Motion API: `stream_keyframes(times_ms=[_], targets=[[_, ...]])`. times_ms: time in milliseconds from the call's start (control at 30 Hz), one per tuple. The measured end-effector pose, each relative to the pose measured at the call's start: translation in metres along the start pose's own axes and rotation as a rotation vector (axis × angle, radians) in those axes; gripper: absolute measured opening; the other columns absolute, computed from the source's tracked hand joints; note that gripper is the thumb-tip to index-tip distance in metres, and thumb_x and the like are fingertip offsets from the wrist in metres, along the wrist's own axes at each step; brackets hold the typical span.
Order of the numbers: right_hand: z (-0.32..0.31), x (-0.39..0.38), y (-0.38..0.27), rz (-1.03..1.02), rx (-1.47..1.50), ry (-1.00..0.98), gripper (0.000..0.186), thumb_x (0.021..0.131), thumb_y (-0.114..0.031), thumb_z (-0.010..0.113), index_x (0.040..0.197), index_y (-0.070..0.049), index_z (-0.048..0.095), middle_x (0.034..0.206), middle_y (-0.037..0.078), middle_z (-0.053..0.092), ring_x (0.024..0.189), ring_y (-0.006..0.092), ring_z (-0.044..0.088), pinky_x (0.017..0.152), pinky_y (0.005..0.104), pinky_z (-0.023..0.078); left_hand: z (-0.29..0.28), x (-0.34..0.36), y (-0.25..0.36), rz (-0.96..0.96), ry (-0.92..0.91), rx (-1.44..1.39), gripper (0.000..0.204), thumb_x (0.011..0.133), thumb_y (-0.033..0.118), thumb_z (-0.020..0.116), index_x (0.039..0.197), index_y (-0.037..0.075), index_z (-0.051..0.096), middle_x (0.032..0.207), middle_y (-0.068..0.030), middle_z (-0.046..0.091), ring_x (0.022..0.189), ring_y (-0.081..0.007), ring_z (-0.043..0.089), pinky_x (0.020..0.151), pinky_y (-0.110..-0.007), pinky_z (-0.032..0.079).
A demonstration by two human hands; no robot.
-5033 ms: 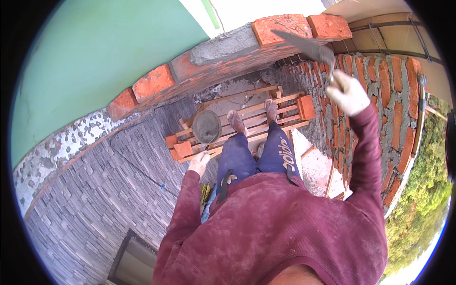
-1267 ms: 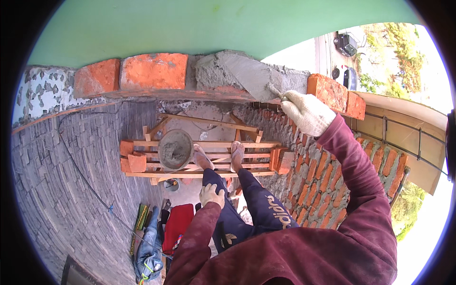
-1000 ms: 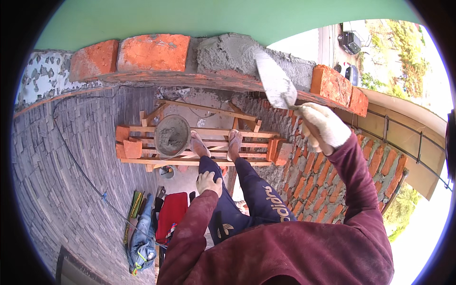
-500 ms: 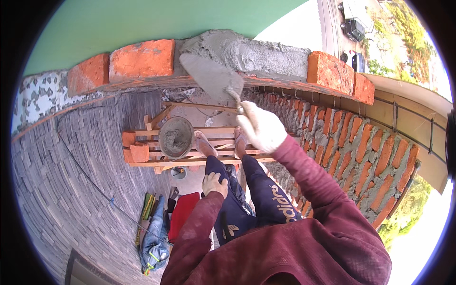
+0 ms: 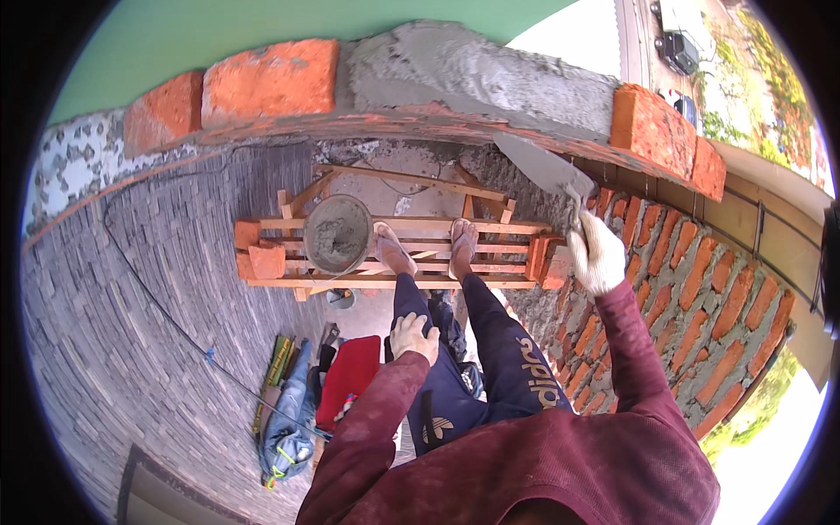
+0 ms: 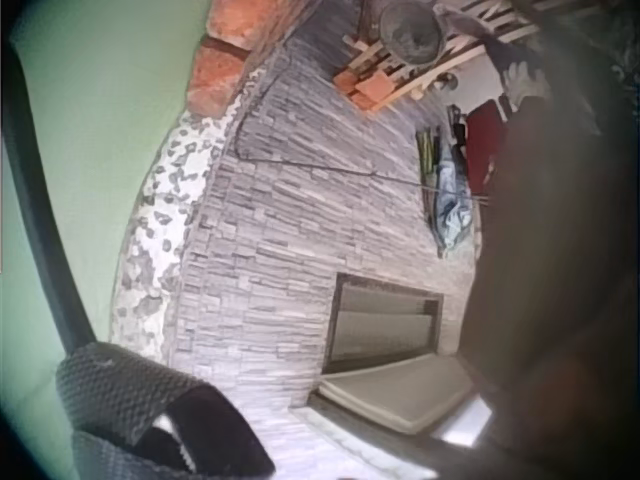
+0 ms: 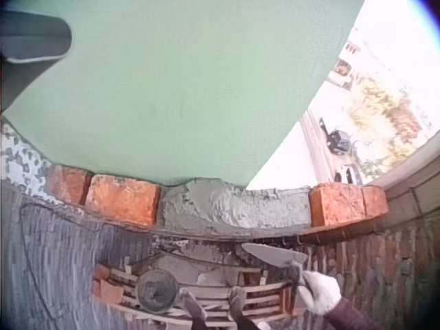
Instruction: The person applies mortar to a brick wall using a trowel and places bricks one by one to extend the wall. They repeatedly scoop mortar from a bucket, spread it on the wall, and position bricks while standing on a wooden scaffold.
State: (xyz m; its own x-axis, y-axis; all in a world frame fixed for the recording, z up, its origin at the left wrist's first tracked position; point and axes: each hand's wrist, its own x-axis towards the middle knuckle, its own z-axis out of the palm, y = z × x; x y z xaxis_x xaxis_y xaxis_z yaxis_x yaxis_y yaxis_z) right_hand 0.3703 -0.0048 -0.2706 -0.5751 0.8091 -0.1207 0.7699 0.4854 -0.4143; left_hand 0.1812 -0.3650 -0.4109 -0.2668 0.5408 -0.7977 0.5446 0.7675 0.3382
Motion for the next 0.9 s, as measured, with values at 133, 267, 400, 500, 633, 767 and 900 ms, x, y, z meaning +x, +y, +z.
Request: stream_keyframes(times_ms=[133, 267, 400, 500, 633, 767, 900], targets=[[0.045, 0.013, -0.049, -0.110, 0.021, -0.411, 0.040, 0.092, -0.017, 0.073, 0.125, -0.001, 0.059, 0.101, 0.020, 0.069, 0.086, 0.0379, 0.074, 0.074, 0.0449, 0.061, 0.018, -0.010, 0.003, -0.057, 0.042, -0.132, 0.050, 0.092, 0.041, 0.071, 0.132, 0.012, 0.072, 0.149, -0.0152, 0.059, 0.145, -0.0416, 0.045, 0.123, -0.051, 0.035], [0.177, 0.078, -0.120, -0.347, -0.258, -0.714, 0.035, 0.098, -0.018, 0.063, 0.127, 0.000, 0.058, 0.108, 0.023, 0.071, 0.091, 0.0400, 0.075, 0.072, 0.0495, 0.061, 0.007, -0.015, 0.000, -0.094, 0.058, -0.211, 0.050, 0.093, 0.043, 0.070, 0.131, 0.010, 0.071, 0.149, -0.0158, 0.058, 0.146, -0.0424, 0.043, 0.119, -0.054, 0.036], [0.326, 0.145, -0.203, -0.694, -0.522, -0.888, 0.029, 0.096, -0.010, 0.062, 0.122, 0.000, 0.066, 0.114, 0.021, 0.074, 0.099, 0.0369, 0.077, 0.078, 0.0477, 0.064, 0.032, -0.020, -0.006, -0.128, 0.181, -0.311, 0.048, 0.090, 0.038, 0.074, 0.129, 0.010, 0.072, 0.144, -0.0146, 0.061, 0.141, -0.0406, 0.047, 0.115, -0.053, 0.039], [0.424, 0.160, -0.233, -0.760, -0.672, -0.857, 0.025, 0.094, -0.006, 0.061, 0.115, -0.002, 0.074, 0.114, 0.020, 0.076, 0.104, 0.0359, 0.077, 0.080, 0.0471, 0.064, 0.014, -0.022, -0.003, -0.151, 0.208, -0.427, 0.047, 0.087, 0.036, 0.077, 0.126, 0.009, 0.073, 0.139, -0.0135, 0.063, 0.136, -0.0391, 0.050, 0.110, -0.053, 0.042], [0.519, 0.168, -0.232, -0.745, -0.702, -0.845, 0.029, 0.092, -0.004, 0.061, 0.114, -0.004, 0.080, 0.114, 0.018, 0.079, 0.107, 0.0388, 0.076, 0.086, 0.0491, 0.063, 0.023, -0.019, -0.009, -0.158, 0.286, -0.467, 0.046, 0.085, 0.034, 0.079, 0.123, 0.009, 0.073, 0.134, -0.0124, 0.063, 0.130, -0.0378, 0.052, 0.107, -0.053, 0.043], [0.541, 0.138, -0.230, -0.963, -0.625, -1.050, 0.026, 0.093, -0.007, 0.061, 0.112, -0.005, 0.079, 0.113, 0.021, 0.077, 0.109, 0.0409, 0.074, 0.091, 0.0502, 0.060, 0.029, -0.025, -0.015, -0.229, 0.299, -0.564, 0.046, 0.086, 0.032, 0.079, 0.125, 0.009, 0.073, 0.141, -0.0132, 0.060, 0.137, -0.0408, 0.050, 0.112, -0.056, 0.040], [0.559, 0.138, -0.165, -0.772, -0.353, -1.228, 0.024, 0.097, -0.019, 0.059, 0.103, 0.000, 0.072, 0.105, 0.029, 0.072, 0.101, 0.0473, 0.070, 0.089, 0.0522, 0.056, 0.025, -0.027, -0.024, -0.222, 0.295, -0.632, 0.046, 0.086, 0.029, 0.079, 0.128, 0.011, 0.071, 0.143, -0.0140, 0.059, 0.139, -0.0436, 0.048, 0.115, -0.058, 0.038]])
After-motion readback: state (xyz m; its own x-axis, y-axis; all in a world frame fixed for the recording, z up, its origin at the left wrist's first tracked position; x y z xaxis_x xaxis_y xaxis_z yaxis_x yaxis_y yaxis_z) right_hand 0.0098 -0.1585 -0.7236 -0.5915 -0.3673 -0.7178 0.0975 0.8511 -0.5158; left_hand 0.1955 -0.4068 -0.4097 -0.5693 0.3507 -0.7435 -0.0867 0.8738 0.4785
